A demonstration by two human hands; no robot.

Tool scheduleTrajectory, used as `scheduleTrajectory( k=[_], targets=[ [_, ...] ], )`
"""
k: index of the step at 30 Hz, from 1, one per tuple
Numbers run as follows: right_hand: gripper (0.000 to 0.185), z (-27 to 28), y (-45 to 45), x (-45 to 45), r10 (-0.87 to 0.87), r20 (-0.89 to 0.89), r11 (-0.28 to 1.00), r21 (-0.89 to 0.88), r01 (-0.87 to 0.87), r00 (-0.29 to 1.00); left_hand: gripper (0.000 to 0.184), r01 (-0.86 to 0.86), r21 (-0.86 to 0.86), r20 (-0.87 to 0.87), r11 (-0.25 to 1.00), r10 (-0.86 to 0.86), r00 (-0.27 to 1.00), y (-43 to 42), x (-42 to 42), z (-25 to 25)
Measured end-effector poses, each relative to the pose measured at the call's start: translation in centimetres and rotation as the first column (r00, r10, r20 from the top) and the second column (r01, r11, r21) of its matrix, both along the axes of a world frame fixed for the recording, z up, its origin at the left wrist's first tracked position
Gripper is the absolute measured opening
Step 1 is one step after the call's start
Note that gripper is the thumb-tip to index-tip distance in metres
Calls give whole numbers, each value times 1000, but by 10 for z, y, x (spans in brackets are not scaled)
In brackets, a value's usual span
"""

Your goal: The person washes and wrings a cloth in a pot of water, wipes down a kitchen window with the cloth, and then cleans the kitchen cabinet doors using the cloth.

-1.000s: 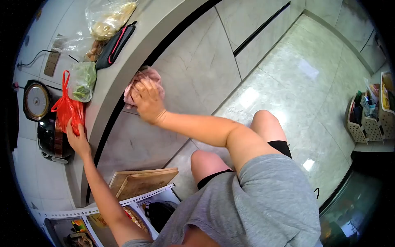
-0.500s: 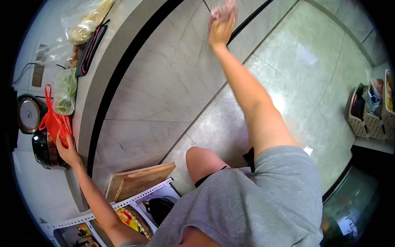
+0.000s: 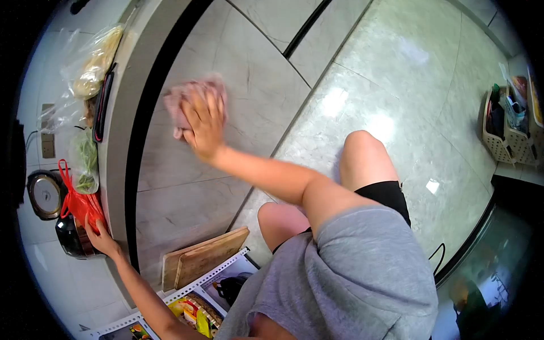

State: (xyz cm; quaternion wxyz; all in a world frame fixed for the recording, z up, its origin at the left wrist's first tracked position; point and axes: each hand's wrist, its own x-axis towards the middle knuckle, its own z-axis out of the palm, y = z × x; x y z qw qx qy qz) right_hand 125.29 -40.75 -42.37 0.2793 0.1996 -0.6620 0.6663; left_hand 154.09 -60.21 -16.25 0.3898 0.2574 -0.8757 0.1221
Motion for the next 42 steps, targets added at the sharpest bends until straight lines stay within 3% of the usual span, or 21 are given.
scheduleTrajectory(
  k=[3, 5, 8, 10, 11, 13, 17, 19, 21, 22, 24, 27, 30, 32, 33, 34, 36, 38, 40, 41, 42],
  targets=[
    [65, -2, 46, -86, -30, -434, 985, 140, 101, 900, 37, -60, 28, -9, 998, 61, 998, -2, 1, 1],
    [78, -31, 67, -129, -46, -422, 970, 199, 142, 905, 36, -49, 42, -21, 998, 50, 999, -3, 0, 2],
    [75, -104, 77, -167, -121, -10, 981, -155, 118, 993, 35, -39, 38, -17, 999, 40, 999, -9, 5, 0],
    [67, -172, 70, -180, -220, 259, 950, -162, 267, 940, 35, -24, 89, -19, 996, 26, 999, -14, 10, 3],
    [60, -207, 60, -182, -376, 314, 911, -48, 410, 872, 35, -25, 98, -25, 995, 28, 999, -10, 6, 2],
    [56, -256, 39, -169, -350, 639, 873, -43, 487, 685, 35, -35, 92, -40, 995, 39, 998, -17, 11, 2],
    [54, -362, -15, -76, -149, 762, 804, -277, 526, 630, 35, -20, 90, -35, 996, 24, 999, -4, 5, 2],
    [52, -322, -27, -13, 174, 865, 692, -447, 567, 470, 35, -20, 53, -27, 998, 21, 999, -7, 6, 3],
    [49, -376, -70, 43, 211, 931, 790, -342, 509, 298, 36, -34, 77, -26, 996, 36, 999, -8, 8, 3],
    [49, -384, -73, 48, 211, 929, 789, -345, 509, 303, 36, -32, 76, -31, 997, 35, 999, -7, 9, 2],
    [56, -390, -72, 47, 520, 834, 660, -530, 533, 186, 36, -32, 67, -8, 997, 33, 999, -5, 8, 2],
    [67, -389, -62, 13, 869, 492, 369, -717, 591, 55, 37, -25, 31, -34, 999, 26, 999, -1, 4, 1],
    [71, -368, -6, -101, 775, 566, 365, -764, 532, 281, 37, -17, 2, -45, 1000, 17, 999, 4, 0, -3],
    [80, -311, 53, -192, 738, 504, 322, -847, 423, 448, 36, -13, -9, -68, 1000, 12, 998, 7, -2, -3],
    [80, -243, 88, -216, 630, 599, 436, -799, 414, 494, 36, -15, 7, -67, 1000, 16, 998, 9, -5, -3],
    [76, -237, 102, -260, 589, 565, 457, -823, 338, 578, 36, -22, 25, -60, 999, 23, 998, 9, -5, -2],
    [64, -219, 121, -347, 482, 649, 611, -730, 305, 589, 35, -15, 12, -77, 1000, 16, 997, 10, -6, -1],
    [68, -155, 132, -373, 204, 710, 774, -538, 334, 674, 35, -18, -14, -63, 1000, 17, 998, 16, -9, -2],
    [70, -73, 146, -360, -22, 660, 858, -372, 353, 751, 35, -34, -27, -80, 999, 32, 996, 9, -7, -4],
    [70, -56, 145, -360, -66, 514, 901, -337, 272, 855, 36, -17, -24, -91, 1000, 14, 996, 7, -7, -4],
    [68, -34, 145, -355, -186, 453, 937, -185, 296, 872, 36, -3, -22, -104, 1000, 0, 995, 6, -6, -5]
  ],
)
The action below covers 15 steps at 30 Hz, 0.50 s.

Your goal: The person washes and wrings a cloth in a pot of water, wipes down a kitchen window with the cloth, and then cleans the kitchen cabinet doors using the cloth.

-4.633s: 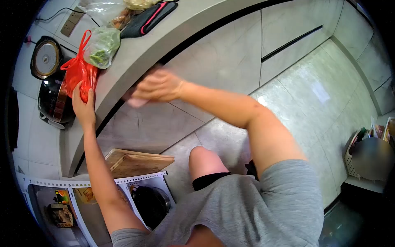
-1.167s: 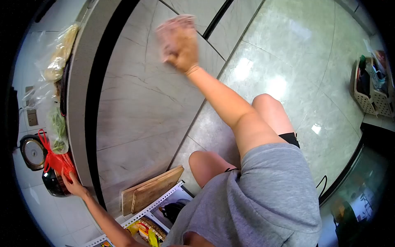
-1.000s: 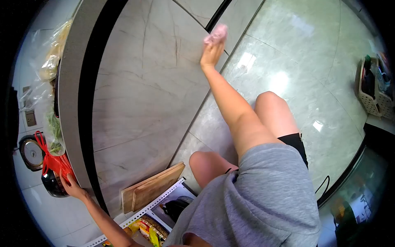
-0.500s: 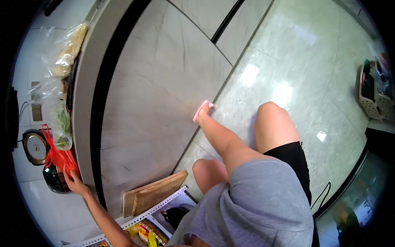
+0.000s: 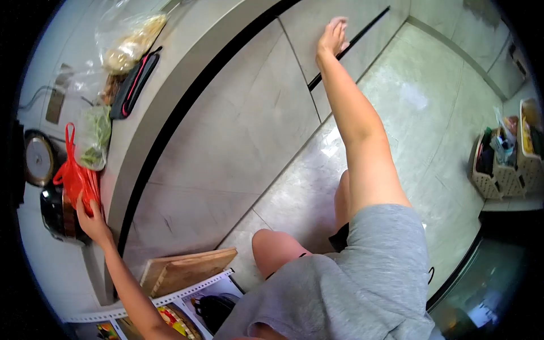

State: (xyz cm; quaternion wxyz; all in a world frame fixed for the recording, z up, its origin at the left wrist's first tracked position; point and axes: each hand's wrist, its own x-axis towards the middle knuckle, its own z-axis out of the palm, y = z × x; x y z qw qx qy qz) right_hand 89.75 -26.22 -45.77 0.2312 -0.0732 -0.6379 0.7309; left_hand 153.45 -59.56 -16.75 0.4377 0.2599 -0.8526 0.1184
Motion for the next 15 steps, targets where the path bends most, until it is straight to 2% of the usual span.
scheduleTrajectory(
  k=[1, 4, 6, 8, 10, 13, 15],
  targets=[
    [66, 23, 1, 6, -33, -51, 984, 176, 42, 998, 35, 2, -8, 8, 1000, -2, 1000, 1, 0, 0],
    [58, 71, -7, 22, -85, -419, 959, 210, 188, 904, 35, -34, -34, 11, 999, 35, 999, 3, -2, 0],
    [50, 87, -5, 24, -44, -594, 924, 282, 259, 803, 35, -40, -49, 19, 998, 41, 999, 0, 1, 0],
    [48, 95, -12, 50, 11, -542, 928, 318, 193, 840, 36, -12, -25, 1, 1000, 13, 1000, 5, -2, 0],
    [48, 111, -34, 97, 82, -676, 968, 229, 103, 733, 35, 1, -5, -22, 1000, -1, 1000, 5, -2, 0],
    [35, 120, -73, 196, -27, -758, 984, 93, 150, 652, 38, -60, -70, -28, 996, 58, 998, 4, -2, -2],
    [37, 92, -98, 232, 90, -769, 976, 193, 96, 633, 38, -62, -59, -29, 996, 60, 998, 7, -3, -2]
  ],
)
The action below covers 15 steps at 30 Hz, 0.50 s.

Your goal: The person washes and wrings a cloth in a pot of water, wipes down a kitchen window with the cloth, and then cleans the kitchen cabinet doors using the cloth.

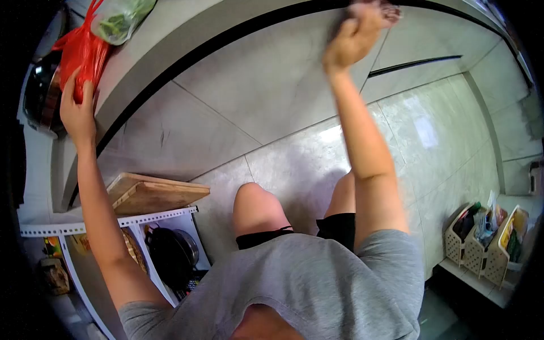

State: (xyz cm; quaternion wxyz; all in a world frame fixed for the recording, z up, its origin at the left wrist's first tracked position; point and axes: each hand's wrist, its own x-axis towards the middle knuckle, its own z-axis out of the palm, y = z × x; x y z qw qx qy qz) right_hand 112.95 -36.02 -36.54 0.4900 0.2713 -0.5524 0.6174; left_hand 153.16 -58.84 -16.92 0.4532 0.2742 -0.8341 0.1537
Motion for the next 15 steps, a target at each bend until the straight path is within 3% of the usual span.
scheduleTrajectory(
  k=[2, 3, 5, 6, 8, 9, 11, 14, 15],
  targets=[
    [38, -18, -42, 72, 85, 13, 996, 11, -85, 996, 39, 46, -19, -16, 999, -46, 999, -1, 0, 0],
    [39, -21, -55, 110, 153, -74, 987, 63, -148, 985, 39, 38, -19, -15, 999, -38, 999, 0, 1, 0],
    [42, -70, -91, 180, 197, -71, 937, 308, -166, 978, 42, -7, 62, 4, 998, 6, 1000, 1, 3, 0],
    [41, -96, -103, 207, 233, -226, 911, 391, -131, 946, 42, -12, 62, 10, 998, 12, 1000, 2, 4, 0],
    [42, -162, -112, 237, 435, -387, 785, 606, -132, 813, 42, -8, 139, -29, 990, 12, 1000, 3, 2, 0],
    [44, -192, -113, 246, 589, -366, 657, 736, -163, 721, 42, -10, 136, -28, 991, 14, 1000, 5, 1, 0],
    [48, -216, -98, 237, 744, -375, 409, 910, 67, 552, 38, 68, 104, -69, 992, -61, 996, 9, -1, 0],
    [58, -206, -85, 199, 795, -412, 354, 911, 211, 446, 38, 59, 16, -42, 998, -58, 997, 3, 0, -1],
    [57, -195, -81, 184, 775, -398, 353, 917, 186, 490, 39, 70, 0, -29, 998, -70, 997, 2, 1, 0]
  ],
)
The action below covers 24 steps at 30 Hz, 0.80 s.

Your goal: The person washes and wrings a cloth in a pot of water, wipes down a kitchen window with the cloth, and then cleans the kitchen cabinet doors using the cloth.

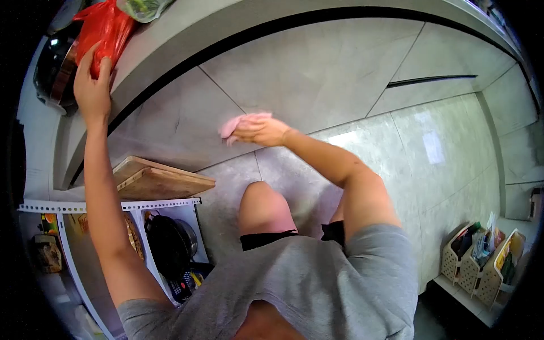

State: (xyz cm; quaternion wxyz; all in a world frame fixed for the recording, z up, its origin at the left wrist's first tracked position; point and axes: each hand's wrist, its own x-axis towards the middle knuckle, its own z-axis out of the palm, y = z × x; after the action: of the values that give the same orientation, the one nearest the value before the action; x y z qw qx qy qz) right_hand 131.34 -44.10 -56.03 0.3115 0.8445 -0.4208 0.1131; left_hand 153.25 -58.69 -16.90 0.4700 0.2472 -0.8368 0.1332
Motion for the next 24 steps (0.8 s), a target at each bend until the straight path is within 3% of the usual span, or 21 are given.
scheduleTrajectory(
  k=[1, 2, 4, 5, 6, 7, 10, 15, 19, 21, 23, 24],
  targets=[
    [56, 19, 6, -17, -34, 41, 999, -4, 35, 999, 39, 13, 39, -18, 999, -12, 1000, 5, -2, 1],
    [54, 85, 15, -39, -372, 226, 881, 392, 265, 900, 39, -11, 32, -35, 999, 13, 999, 3, 2, 3],
    [50, 127, 40, -101, -459, 351, 885, 102, 454, 816, 39, 16, -50, 10, 999, -15, 1000, -1, 2, 1],
    [46, 141, 54, -119, -295, 345, 893, -232, 386, 891, 39, 19, 1, -22, 1000, -19, 1000, 5, -1, 0],
    [42, 156, 68, -137, -167, 299, 772, -553, 314, 939, 39, 6, 2, -31, 1000, -6, 1000, 4, 0, -1],
    [37, 173, 77, -140, -256, 302, 763, -521, 384, 918, 38, 1, -10, -22, 1000, -1, 1000, 0, 0, -2],
    [42, 208, 65, -117, -192, 358, 728, -572, 377, 914, 37, 5, -4, -14, 1000, -5, 1000, 4, 0, -2],
    [58, 203, -10, -10, -185, 294, 714, -615, 334, 938, 39, 26, -34, -15, 999, -27, 1000, -1, 2, -3],
    [51, 201, -99, 98, 73, 269, 458, -865, 208, 960, 38, 37, -21, 10, 999, -36, 999, -5, 3, 0],
    [43, 200, -114, 133, 191, 78, 832, -542, -119, 978, 38, 36, -38, 3, 999, -36, 999, -12, 5, 0],
    [37, 221, -125, 170, 154, -47, 957, -242, -161, 987, 37, 38, 6, 7, 999, -38, 999, -12, 8, -2],
    [37, 227, -124, 175, 144, -45, 960, -238, -151, 989, 37, 49, 11, 7, 999, -49, 999, -9, 6, -1]
  ],
)
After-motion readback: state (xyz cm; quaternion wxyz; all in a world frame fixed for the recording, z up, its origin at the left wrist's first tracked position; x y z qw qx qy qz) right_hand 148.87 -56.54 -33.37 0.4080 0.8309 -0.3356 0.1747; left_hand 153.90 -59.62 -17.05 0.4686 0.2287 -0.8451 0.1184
